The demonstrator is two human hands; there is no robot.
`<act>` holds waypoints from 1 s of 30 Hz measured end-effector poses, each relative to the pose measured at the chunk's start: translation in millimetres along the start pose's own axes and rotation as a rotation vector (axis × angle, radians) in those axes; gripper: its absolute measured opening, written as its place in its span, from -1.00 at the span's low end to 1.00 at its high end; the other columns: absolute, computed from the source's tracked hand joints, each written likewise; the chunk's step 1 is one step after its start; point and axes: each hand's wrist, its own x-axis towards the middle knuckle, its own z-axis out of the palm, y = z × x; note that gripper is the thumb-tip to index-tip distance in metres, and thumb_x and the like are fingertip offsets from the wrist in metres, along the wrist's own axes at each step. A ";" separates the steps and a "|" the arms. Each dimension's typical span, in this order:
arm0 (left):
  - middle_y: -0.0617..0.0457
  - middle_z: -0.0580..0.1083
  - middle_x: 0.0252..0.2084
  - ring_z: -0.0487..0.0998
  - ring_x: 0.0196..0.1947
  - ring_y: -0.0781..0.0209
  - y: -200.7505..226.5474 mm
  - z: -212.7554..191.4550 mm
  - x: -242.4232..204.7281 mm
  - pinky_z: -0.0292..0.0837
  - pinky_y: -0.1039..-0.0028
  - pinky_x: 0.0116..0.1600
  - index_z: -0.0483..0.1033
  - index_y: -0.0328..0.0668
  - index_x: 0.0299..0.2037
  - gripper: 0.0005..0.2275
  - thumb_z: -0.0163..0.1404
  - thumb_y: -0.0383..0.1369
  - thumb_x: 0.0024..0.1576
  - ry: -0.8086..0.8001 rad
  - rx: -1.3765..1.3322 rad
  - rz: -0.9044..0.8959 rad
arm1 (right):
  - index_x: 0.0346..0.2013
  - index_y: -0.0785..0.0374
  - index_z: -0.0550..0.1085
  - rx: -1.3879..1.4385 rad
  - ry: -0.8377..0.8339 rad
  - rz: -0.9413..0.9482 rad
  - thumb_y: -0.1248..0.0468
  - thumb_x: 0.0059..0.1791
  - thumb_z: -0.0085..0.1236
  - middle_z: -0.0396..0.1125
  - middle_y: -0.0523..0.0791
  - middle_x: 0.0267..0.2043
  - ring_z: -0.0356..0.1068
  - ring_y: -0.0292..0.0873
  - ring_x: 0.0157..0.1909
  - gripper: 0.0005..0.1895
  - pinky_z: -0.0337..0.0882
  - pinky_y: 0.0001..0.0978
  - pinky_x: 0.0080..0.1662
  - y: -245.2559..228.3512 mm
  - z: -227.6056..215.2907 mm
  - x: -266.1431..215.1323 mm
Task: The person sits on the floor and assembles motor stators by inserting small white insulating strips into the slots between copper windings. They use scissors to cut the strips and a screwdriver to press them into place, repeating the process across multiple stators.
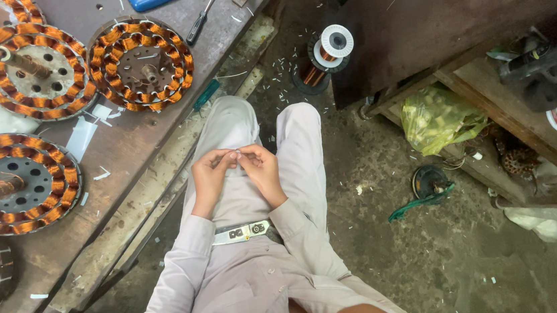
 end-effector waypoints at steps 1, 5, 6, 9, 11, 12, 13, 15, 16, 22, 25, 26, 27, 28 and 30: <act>0.01 0.63 -0.26 0.59 -0.34 0.38 -2.1 0.0 1.0 0.51 0.59 -0.21 0.63 -0.45 -0.17 -0.87 0.14 -0.48 0.19 -0.002 0.002 0.009 | -0.10 0.41 0.52 -0.004 -0.003 -0.001 0.47 0.06 0.17 0.49 -0.12 -0.20 0.43 -0.37 -0.23 -0.88 0.41 -0.54 -0.17 -1.9 0.6 0.2; 0.05 0.58 -0.30 0.51 -0.41 0.41 -11.7 1.8 2.3 0.44 0.60 -0.30 0.55 -0.43 -0.16 -0.90 0.09 -0.48 0.22 0.039 0.044 0.044 | -0.09 0.41 0.54 -0.046 -0.057 0.023 0.44 0.06 0.18 0.45 -0.12 -0.17 0.42 -0.34 -0.19 -0.86 0.43 -0.49 -0.12 -13.1 1.9 0.5; 0.05 0.56 -0.31 0.48 -0.44 0.41 -13.8 3.0 1.8 0.42 0.59 -0.33 0.52 -0.42 -0.16 -0.90 0.07 -0.49 0.24 0.058 0.095 0.051 | -0.09 0.42 0.55 0.021 -0.071 0.062 0.43 0.07 0.17 0.46 -0.10 -0.17 0.42 -0.32 -0.19 -0.86 0.43 -0.47 -0.12 -16.4 1.4 1.4; 0.05 0.53 -0.35 0.42 -0.47 0.41 -16.8 2.3 1.3 0.37 0.58 -0.37 0.49 -0.40 -0.17 -0.91 0.06 -0.48 0.25 0.057 0.118 0.051 | -0.10 0.43 0.56 0.190 -0.097 0.167 0.40 0.08 0.15 0.50 -0.06 -0.18 0.44 -0.27 -0.20 -0.85 0.44 -0.40 -0.10 -24.1 1.1 3.8; 0.03 0.54 -0.35 0.45 -0.46 0.40 -17.0 1.4 2.7 0.38 0.58 -0.35 0.49 -0.40 -0.18 -0.92 0.07 -0.49 0.25 0.030 0.068 0.035 | -0.11 0.42 0.54 0.255 -0.095 0.220 0.40 0.06 0.15 0.51 -0.05 -0.17 0.46 -0.24 -0.19 -0.85 0.46 -0.39 -0.07 -25.9 0.8 4.8; 0.02 0.55 -0.35 0.48 -0.44 0.39 -16.2 0.5 4.3 0.41 0.58 -0.33 0.51 -0.40 -0.19 -0.92 0.09 -0.49 0.24 0.013 0.032 0.023 | -0.11 0.42 0.54 0.239 -0.088 0.195 0.40 0.06 0.14 0.50 -0.05 -0.17 0.46 -0.25 -0.19 -0.85 0.45 -0.39 -0.07 -25.8 0.8 5.9; 0.01 0.56 -0.34 0.51 -0.42 0.38 -15.8 -0.4 4.1 0.44 0.58 -0.30 0.52 -0.40 -0.20 -0.92 0.10 -0.49 0.23 -0.003 -0.003 0.009 | -0.11 0.42 0.54 0.223 -0.081 0.174 0.41 0.07 0.14 0.50 -0.05 -0.16 0.46 -0.25 -0.19 -0.86 0.45 -0.39 -0.07 -24.6 0.8 5.3; -0.01 0.58 -0.32 0.55 -0.39 0.37 -14.8 -0.7 3.8 0.47 0.58 -0.29 0.53 -0.40 -0.21 -0.92 0.11 -0.50 0.21 -0.020 -0.048 -0.001 | -0.12 0.42 0.53 0.182 -0.073 0.133 0.41 0.08 0.12 0.49 -0.05 -0.17 0.45 -0.26 -0.20 -0.88 0.46 -0.40 -0.07 -20.7 0.2 4.2; -0.02 0.59 -0.31 0.58 -0.37 0.36 -14.2 -0.7 3.5 0.48 0.57 -0.28 0.53 -0.40 -0.21 -0.92 0.11 -0.50 0.20 -0.028 -0.071 -0.005 | -0.13 0.41 0.51 0.157 -0.072 0.115 0.41 0.09 0.11 0.49 -0.07 -0.17 0.44 -0.27 -0.20 -0.89 0.46 -0.41 -0.08 -18.4 -0.3 3.7; -0.02 0.59 -0.29 0.54 -0.39 0.35 -13.7 1.2 2.1 0.45 0.57 -0.29 0.55 -0.43 -0.19 -0.89 0.17 -0.52 0.15 -0.049 -0.009 -0.008 | -0.15 0.34 0.44 -0.027 -0.028 0.069 0.40 0.14 0.04 0.39 -0.13 -0.25 0.31 -0.33 -0.31 -0.95 0.35 -0.46 -0.21 -2.2 1.1 1.1; 0.01 0.59 -0.30 0.54 -0.41 0.37 -14.2 2.0 2.5 0.43 0.59 -0.30 0.55 -0.42 -0.18 -0.89 0.16 -0.51 0.16 -0.035 -0.013 -0.003 | -0.15 0.34 0.44 -0.024 -0.020 0.067 0.40 0.15 0.03 0.39 -0.14 -0.24 0.30 -0.34 -0.31 -0.95 0.34 -0.47 -0.20 -2.0 2.8 0.2; 0.03 0.58 -0.31 0.54 -0.41 0.38 -14.5 1.2 3.3 0.44 0.60 -0.29 0.54 -0.41 -0.18 -0.90 0.15 -0.51 0.17 -0.032 0.002 0.010 | -0.15 0.35 0.44 -0.003 -0.025 0.064 0.40 0.15 0.03 0.39 -0.13 -0.23 0.31 -0.34 -0.29 -0.95 0.35 -0.47 -0.18 -3.4 3.8 0.6; 0.04 0.58 -0.32 0.54 -0.41 0.40 -15.2 0.8 4.3 0.45 0.62 -0.29 0.54 -0.40 -0.18 -0.90 0.13 -0.50 0.18 -0.027 0.016 0.025 | -0.14 0.35 0.45 0.021 -0.036 0.069 0.40 0.14 0.04 0.41 -0.13 -0.22 0.33 -0.33 -0.28 -0.94 0.37 -0.46 -0.17 -5.7 4.0 1.4; 0.06 0.57 -0.33 0.55 -0.41 0.42 -16.2 0.9 5.3 0.46 0.63 -0.29 0.53 -0.38 -0.18 -0.91 0.12 -0.50 0.19 -0.022 0.030 0.039 | -0.12 0.36 0.46 0.044 -0.047 0.074 0.41 0.13 0.04 0.42 -0.12 -0.21 0.35 -0.33 -0.26 -0.93 0.39 -0.46 -0.16 -8.2 4.4 2.0; 0.08 0.54 -0.36 0.46 -0.47 0.44 -17.9 0.3 4.0 0.39 0.62 -0.36 0.51 -0.37 -0.18 -0.92 0.08 -0.49 0.22 -0.009 0.082 0.044 | -0.09 0.37 0.47 0.064 -0.075 0.075 0.40 0.12 0.06 0.44 -0.11 -0.19 0.39 -0.32 -0.24 -0.90 0.41 -0.45 -0.14 -13.5 6.0 1.4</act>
